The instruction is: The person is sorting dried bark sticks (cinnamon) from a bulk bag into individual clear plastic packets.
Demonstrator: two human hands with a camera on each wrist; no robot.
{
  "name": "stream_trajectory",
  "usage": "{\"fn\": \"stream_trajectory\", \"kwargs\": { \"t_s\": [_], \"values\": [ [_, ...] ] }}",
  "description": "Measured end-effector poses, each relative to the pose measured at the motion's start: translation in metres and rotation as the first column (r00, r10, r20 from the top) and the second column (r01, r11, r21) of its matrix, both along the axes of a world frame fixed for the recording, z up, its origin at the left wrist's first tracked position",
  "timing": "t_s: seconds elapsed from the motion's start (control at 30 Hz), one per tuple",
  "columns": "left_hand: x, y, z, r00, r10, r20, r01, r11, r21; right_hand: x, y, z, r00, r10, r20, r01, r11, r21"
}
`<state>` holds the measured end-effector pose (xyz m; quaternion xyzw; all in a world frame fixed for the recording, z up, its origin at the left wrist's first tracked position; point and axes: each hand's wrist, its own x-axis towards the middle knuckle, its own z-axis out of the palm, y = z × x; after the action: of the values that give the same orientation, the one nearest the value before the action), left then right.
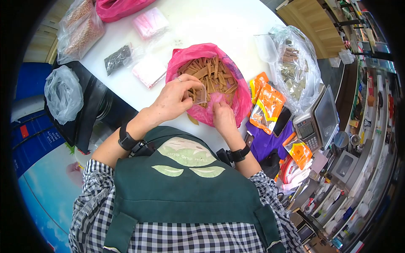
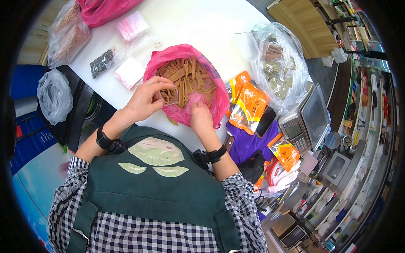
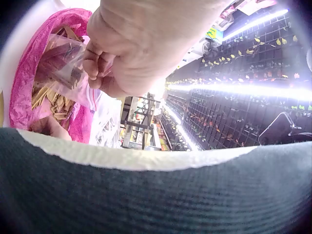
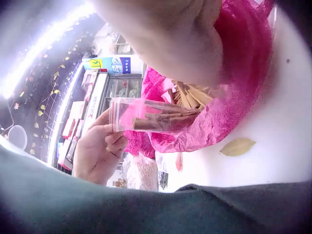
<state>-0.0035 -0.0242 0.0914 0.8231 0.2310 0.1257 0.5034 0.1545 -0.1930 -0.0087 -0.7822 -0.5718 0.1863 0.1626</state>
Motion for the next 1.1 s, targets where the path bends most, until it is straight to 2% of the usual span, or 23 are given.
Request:
{"fn": "stream_trajectory", "kwargs": {
  "t_s": [0.03, 0.17, 0.23, 0.57, 0.63, 0.67, 0.73, 0.77, 0.8, 0.87, 0.97, 1.0, 1.03, 1.1],
  "values": [
    [0.0, 0.0, 0.001, 1.0, 0.005, -0.007, -0.005, 1.0, -0.016, -0.003, 0.0, -0.002, 0.995, -0.041, 0.087, 0.037, 0.998, 0.056],
    [0.001, -0.001, 0.0, 1.0, 0.003, 0.0, -0.003, 1.0, -0.024, -0.003, 0.0, -0.003, 0.988, -0.076, 0.136, 0.067, 0.995, 0.073],
    [0.0, 0.0, 0.001, 1.0, -0.001, -0.012, 0.001, 1.0, -0.031, 0.007, 0.0, -0.008, 0.987, -0.161, 0.01, 0.161, 0.987, -0.004],
    [0.0, 0.0, -0.002, 1.0, 0.005, 0.006, -0.005, 1.0, -0.028, 0.019, 0.002, 0.004, 0.98, -0.135, -0.145, 0.149, 0.984, 0.094],
    [-0.001, 0.001, 0.0, 1.0, -0.006, -0.025, 0.006, 1.0, -0.006, 0.023, 0.007, 0.018, 0.823, -0.304, -0.48, 0.345, 0.939, -0.004],
    [-0.001, 0.001, 0.0, 1.0, -0.004, -0.027, 0.004, 1.0, -0.006, 0.02, 0.012, 0.033, 0.822, -0.302, -0.482, 0.342, 0.94, -0.005],
    [0.0, 0.0, -0.002, 1.0, 0.014, 0.015, -0.013, 0.997, -0.077, 0.007, 0.025, 0.075, 0.583, -0.136, -0.801, 0.449, 0.876, 0.178],
    [0.0, -0.001, -0.003, 1.0, 0.009, 0.016, -0.007, 0.997, -0.078, 0.001, 0.031, 0.09, 0.44, -0.011, -0.898, 0.523, 0.816, 0.246],
    [0.002, -0.001, -0.002, 1.0, 0.012, 0.011, -0.012, 0.998, -0.066, -0.003, 0.035, 0.101, 0.443, -0.014, -0.896, 0.528, 0.812, 0.248],
    [0.005, -0.002, -0.001, 1.0, 0.014, 0.01, -0.014, 0.999, -0.051, -0.012, 0.044, 0.113, 0.632, 0.11, -0.767, 0.423, 0.781, 0.46],
    [0.005, -0.001, -0.002, 0.999, 0.023, 0.032, -0.022, 0.999, -0.038, -0.028, 0.057, 0.103, 0.69, 0.168, -0.704, 0.374, 0.75, 0.545],
    [0.005, 0.0, -0.005, 0.998, 0.014, 0.058, -0.014, 1.0, -0.004, -0.031, 0.058, 0.101, 0.717, 0.127, -0.685, 0.355, 0.78, 0.516],
    [0.004, 0.001, -0.006, 0.996, 0.003, 0.084, -0.006, 1.0, 0.03, -0.034, 0.058, 0.099, 0.715, 0.129, -0.687, 0.354, 0.781, 0.515],
    [0.002, 0.002, -0.005, 0.998, 0.027, 0.058, -0.026, 1.0, -0.014, -0.038, 0.059, 0.095, 0.594, 0.104, -0.798, 0.438, 0.79, 0.429]
  ]
}}
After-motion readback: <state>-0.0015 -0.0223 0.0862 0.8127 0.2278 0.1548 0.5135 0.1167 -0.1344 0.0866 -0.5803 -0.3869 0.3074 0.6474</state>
